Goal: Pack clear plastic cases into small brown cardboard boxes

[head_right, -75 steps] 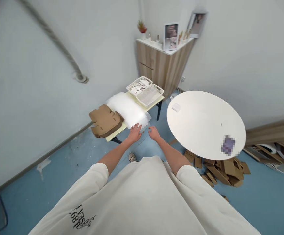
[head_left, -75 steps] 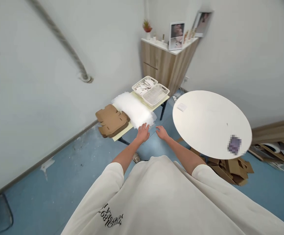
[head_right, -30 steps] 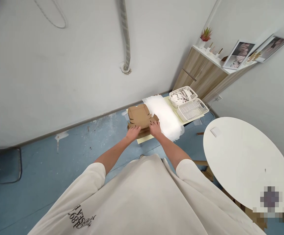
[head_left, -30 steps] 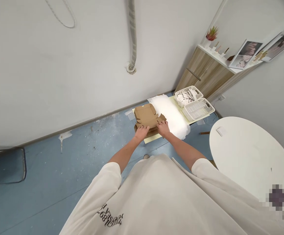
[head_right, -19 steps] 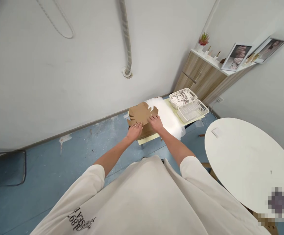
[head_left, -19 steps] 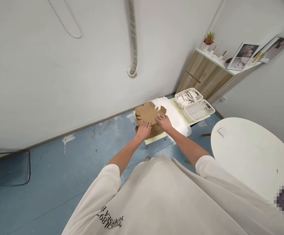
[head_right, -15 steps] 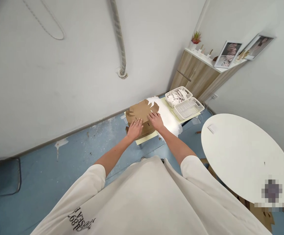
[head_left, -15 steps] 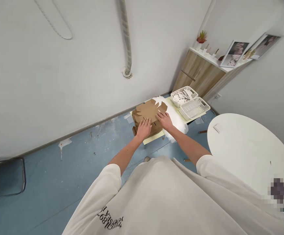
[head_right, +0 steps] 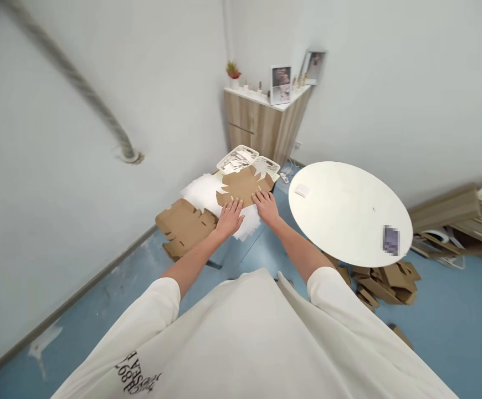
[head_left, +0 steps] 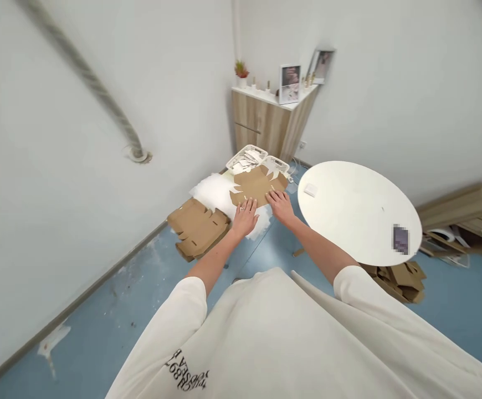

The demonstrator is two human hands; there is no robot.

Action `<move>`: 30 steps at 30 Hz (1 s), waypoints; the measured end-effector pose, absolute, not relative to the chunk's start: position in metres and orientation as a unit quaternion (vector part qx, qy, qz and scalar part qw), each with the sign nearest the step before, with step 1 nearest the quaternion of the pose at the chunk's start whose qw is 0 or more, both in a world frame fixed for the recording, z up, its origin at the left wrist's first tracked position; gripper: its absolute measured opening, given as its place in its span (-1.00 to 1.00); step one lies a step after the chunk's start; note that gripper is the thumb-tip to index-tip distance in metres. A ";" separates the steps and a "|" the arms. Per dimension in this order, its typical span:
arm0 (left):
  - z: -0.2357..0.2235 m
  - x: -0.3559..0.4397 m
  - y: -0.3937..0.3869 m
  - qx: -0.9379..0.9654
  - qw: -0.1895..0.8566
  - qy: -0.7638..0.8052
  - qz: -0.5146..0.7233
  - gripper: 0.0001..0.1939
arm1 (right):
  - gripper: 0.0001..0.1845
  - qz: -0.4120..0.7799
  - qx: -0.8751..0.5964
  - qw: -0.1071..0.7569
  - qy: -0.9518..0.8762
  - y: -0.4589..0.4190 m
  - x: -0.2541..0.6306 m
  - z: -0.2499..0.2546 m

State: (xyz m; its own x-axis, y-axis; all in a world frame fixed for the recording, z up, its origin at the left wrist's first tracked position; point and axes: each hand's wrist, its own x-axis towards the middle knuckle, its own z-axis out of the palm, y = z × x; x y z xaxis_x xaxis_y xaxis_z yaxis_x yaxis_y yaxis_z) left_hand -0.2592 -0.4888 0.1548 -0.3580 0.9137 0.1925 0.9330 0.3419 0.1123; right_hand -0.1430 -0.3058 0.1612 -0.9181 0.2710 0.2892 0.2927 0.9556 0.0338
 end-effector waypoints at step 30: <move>0.059 -0.008 -0.159 -0.802 -0.092 -0.590 -0.025 -0.34 | -0.42 0.036 -0.492 -0.027 -0.870 -0.111 0.203 0.073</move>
State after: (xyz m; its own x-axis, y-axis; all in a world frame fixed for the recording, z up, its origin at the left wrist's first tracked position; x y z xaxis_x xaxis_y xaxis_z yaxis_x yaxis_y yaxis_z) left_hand -0.0083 -0.1592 0.0594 0.3023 0.9507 -0.0686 0.9416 -0.2867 0.1765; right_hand 0.2026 -0.1108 0.0727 -0.5154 0.8531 -0.0813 0.8569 0.5142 -0.0358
